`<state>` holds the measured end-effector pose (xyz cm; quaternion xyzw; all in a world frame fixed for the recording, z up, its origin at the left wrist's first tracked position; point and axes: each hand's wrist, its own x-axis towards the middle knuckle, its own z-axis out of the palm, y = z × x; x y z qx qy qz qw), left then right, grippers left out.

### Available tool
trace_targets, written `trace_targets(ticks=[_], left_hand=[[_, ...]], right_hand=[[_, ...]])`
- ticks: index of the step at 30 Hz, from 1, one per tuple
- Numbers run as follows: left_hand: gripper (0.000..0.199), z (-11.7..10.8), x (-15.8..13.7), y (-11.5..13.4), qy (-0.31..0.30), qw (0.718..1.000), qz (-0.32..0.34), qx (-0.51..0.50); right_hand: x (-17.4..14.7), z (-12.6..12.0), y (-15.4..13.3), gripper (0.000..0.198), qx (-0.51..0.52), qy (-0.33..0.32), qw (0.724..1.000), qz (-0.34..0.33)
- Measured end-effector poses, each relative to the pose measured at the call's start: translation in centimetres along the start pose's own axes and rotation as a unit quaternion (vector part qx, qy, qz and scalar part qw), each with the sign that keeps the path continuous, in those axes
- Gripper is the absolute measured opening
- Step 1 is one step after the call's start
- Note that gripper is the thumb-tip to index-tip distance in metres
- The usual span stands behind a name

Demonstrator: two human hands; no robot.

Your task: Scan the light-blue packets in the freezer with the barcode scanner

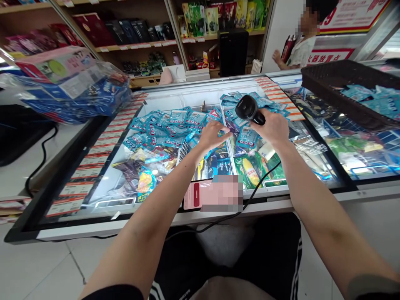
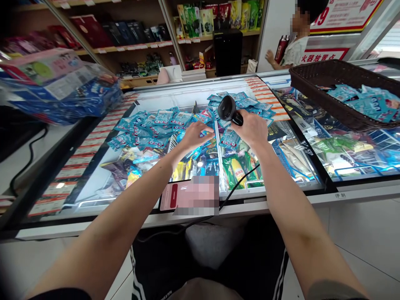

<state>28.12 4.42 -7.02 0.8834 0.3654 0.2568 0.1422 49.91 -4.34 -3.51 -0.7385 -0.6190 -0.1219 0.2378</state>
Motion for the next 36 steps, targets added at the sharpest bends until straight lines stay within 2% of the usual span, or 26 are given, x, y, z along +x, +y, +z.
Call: trace_targets(ticks=[4,7,14,18,22,25,27,30,32,36], left_hand=[[0.056,0.9,0.4,3.7,-0.055,0.995,-0.077,0.024],[0.065,1.2,0.4,5.7,-0.066,0.990,-0.113,0.048],[0.069,2.1,0.1,6.3,-0.047,0.988,-0.104,0.105],[0.065,1.6,0.4,5.7,-0.072,0.989,-0.093,0.094],[0.063,0.0,0.5,3.9,-0.126,0.988,-0.088,0.022],[0.065,-1.4,-0.1,2.1,-0.118,0.987,-0.086,-0.065],[0.059,-2.3,-0.8,1.1,-0.095,0.985,-0.087,-0.119],[0.049,-3.2,-1.7,0.0,-0.097,0.979,-0.069,-0.163],[0.045,-3.4,-2.1,-0.6,-0.068,0.983,-0.062,-0.158],[0.043,-2.8,-2.5,-2.4,0.057,0.981,-0.082,-0.166]], right_hand=[[-0.2,-0.6,0.0,0.050,0.009,0.014,1.000,0.013],[-0.3,-1.1,-0.2,0.049,0.011,0.010,1.000,0.022],[-0.5,-0.8,-0.3,0.046,0.021,0.011,1.000,0.002],[-0.6,-0.4,-0.2,0.045,0.026,0.010,1.000,-0.010],[-0.5,-0.3,-0.1,0.046,0.028,0.006,0.999,-0.014],[-0.5,-0.3,-0.2,0.044,0.026,0.006,0.999,-0.019],[-0.5,-0.2,-0.3,0.044,0.025,0.006,0.999,-0.026],[-0.6,-0.2,-0.5,0.044,0.026,0.005,0.999,-0.035],[-0.7,-0.3,-0.7,0.044,0.026,0.003,0.999,-0.037],[-0.9,-0.4,-1.0,0.043,0.023,0.005,0.999,-0.047]])
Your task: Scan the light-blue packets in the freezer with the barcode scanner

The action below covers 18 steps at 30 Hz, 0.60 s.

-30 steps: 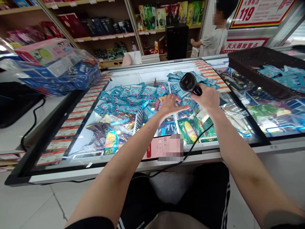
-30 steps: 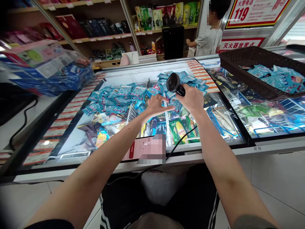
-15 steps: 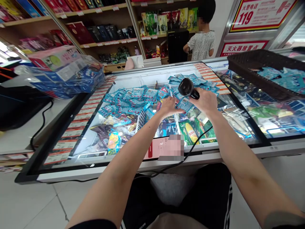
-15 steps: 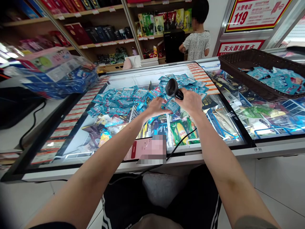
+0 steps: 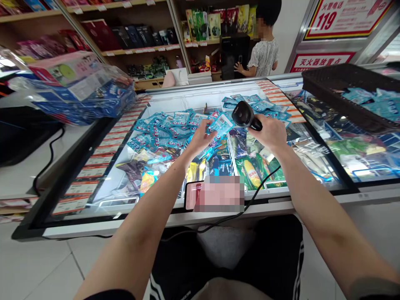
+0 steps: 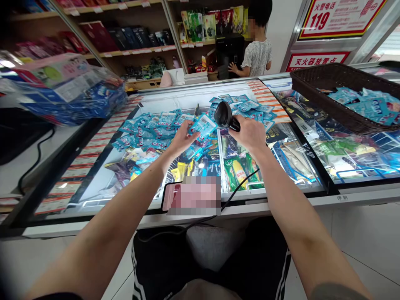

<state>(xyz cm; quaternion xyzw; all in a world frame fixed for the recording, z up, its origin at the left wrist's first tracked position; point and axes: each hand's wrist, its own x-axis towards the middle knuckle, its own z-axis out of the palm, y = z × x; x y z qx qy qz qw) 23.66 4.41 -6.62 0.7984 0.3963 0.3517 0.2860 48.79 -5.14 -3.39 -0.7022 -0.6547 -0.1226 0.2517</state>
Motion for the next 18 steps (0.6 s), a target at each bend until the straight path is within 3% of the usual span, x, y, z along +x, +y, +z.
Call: trace_targets(ticks=[2,6,14,18], left_hand=[[0.043,0.2,0.1,-0.9,0.038,0.998,-0.002,-0.040],[0.042,0.5,0.3,-1.8,0.056,0.996,0.008,-0.072],[0.033,0.5,0.1,-1.7,0.083,0.996,0.029,-0.017],[0.032,0.3,-0.2,-1.2,0.084,0.996,0.006,0.024]], right_hand=[[-0.1,0.0,-0.3,0.043,0.000,0.002,1.000,-0.013],[-0.5,0.3,-0.9,0.042,-0.002,-0.003,0.999,-0.052],[-1.2,0.0,-2.0,0.040,0.002,-0.014,0.996,-0.091],[-1.3,0.0,-2.1,0.040,0.012,-0.022,0.995,-0.095]])
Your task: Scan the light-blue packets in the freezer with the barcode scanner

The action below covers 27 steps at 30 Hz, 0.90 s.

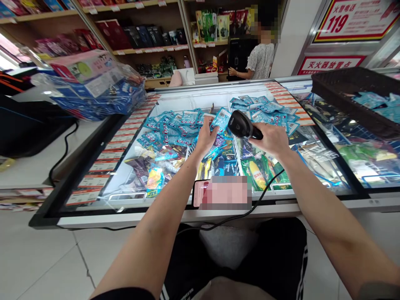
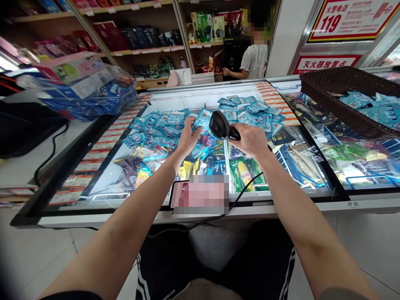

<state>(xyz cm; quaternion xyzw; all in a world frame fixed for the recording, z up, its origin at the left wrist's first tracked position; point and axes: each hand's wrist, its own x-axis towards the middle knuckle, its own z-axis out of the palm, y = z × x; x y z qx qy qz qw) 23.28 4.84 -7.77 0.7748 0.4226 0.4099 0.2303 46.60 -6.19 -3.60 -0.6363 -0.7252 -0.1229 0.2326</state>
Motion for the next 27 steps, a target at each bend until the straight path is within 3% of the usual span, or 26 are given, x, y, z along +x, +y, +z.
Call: trace_targets(ticks=[19,27], left_hand=[[0.034,-0.3,-0.2,1.5,-0.016,0.999,-0.016,0.038],[0.032,0.0,-0.1,0.7,-0.013,0.999,-0.020,0.025]], right_hand=[[-0.1,0.0,0.0,0.040,0.026,-0.004,0.999,-0.036],[-0.1,-0.1,0.0,0.039,0.025,-0.006,0.999,-0.036]])
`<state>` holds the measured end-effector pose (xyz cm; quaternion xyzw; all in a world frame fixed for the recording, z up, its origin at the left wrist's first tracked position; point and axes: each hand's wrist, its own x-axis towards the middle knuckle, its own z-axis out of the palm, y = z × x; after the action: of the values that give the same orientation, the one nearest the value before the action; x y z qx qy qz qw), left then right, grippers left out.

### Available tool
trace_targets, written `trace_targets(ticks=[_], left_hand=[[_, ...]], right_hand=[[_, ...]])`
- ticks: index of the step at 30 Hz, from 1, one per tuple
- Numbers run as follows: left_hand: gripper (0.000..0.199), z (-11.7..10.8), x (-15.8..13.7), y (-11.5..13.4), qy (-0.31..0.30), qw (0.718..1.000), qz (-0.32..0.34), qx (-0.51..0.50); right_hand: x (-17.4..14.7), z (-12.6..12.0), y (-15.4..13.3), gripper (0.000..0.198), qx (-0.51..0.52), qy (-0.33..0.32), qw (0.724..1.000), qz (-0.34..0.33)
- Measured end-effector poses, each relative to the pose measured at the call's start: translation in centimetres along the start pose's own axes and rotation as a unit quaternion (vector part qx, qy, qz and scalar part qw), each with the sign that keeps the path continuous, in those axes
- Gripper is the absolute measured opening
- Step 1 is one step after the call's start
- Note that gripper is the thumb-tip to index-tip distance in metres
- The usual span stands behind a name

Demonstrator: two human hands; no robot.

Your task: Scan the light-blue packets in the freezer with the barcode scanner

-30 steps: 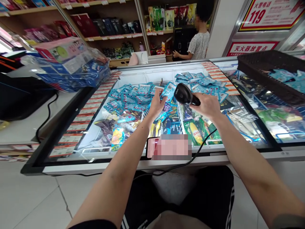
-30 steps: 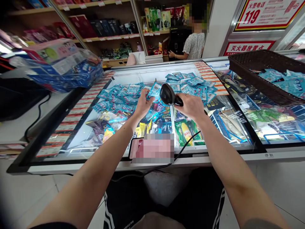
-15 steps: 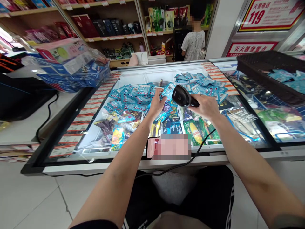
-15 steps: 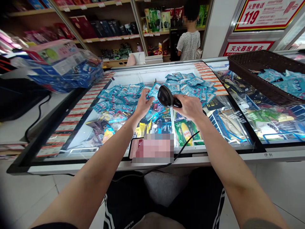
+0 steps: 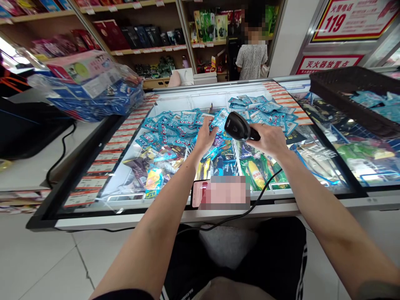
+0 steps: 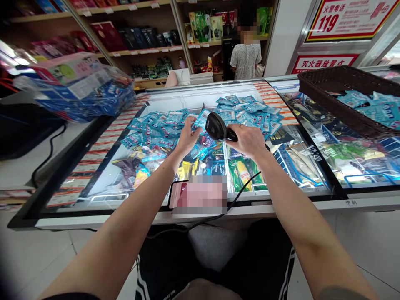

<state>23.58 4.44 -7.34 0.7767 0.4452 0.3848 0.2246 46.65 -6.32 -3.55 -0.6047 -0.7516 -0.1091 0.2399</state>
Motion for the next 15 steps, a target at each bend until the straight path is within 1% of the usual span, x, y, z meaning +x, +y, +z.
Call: trace_targets(ticks=[5,8,11,13,15], left_hand=[[0.031,0.1,0.1,-0.5,0.005,1.000,0.018,-0.005],[0.033,0.2,0.1,-0.7,0.000,1.000,0.022,-0.004],[0.035,0.2,0.1,-0.5,0.007,0.999,0.020,0.024],[0.036,0.2,-0.1,-0.1,0.034,0.997,0.029,0.071],[0.037,-0.1,-0.3,0.6,0.092,0.987,0.028,0.131]], right_hand=[[0.0,0.1,0.0,0.040,0.003,-0.006,1.000,0.001],[-0.1,0.1,0.0,0.040,0.001,0.003,1.000,0.006],[-0.1,0.1,0.1,0.040,-0.013,0.014,1.000,0.023],[0.0,0.1,0.2,0.040,-0.025,0.017,0.999,0.040],[0.1,0.2,0.5,0.041,-0.034,0.019,0.998,0.057]])
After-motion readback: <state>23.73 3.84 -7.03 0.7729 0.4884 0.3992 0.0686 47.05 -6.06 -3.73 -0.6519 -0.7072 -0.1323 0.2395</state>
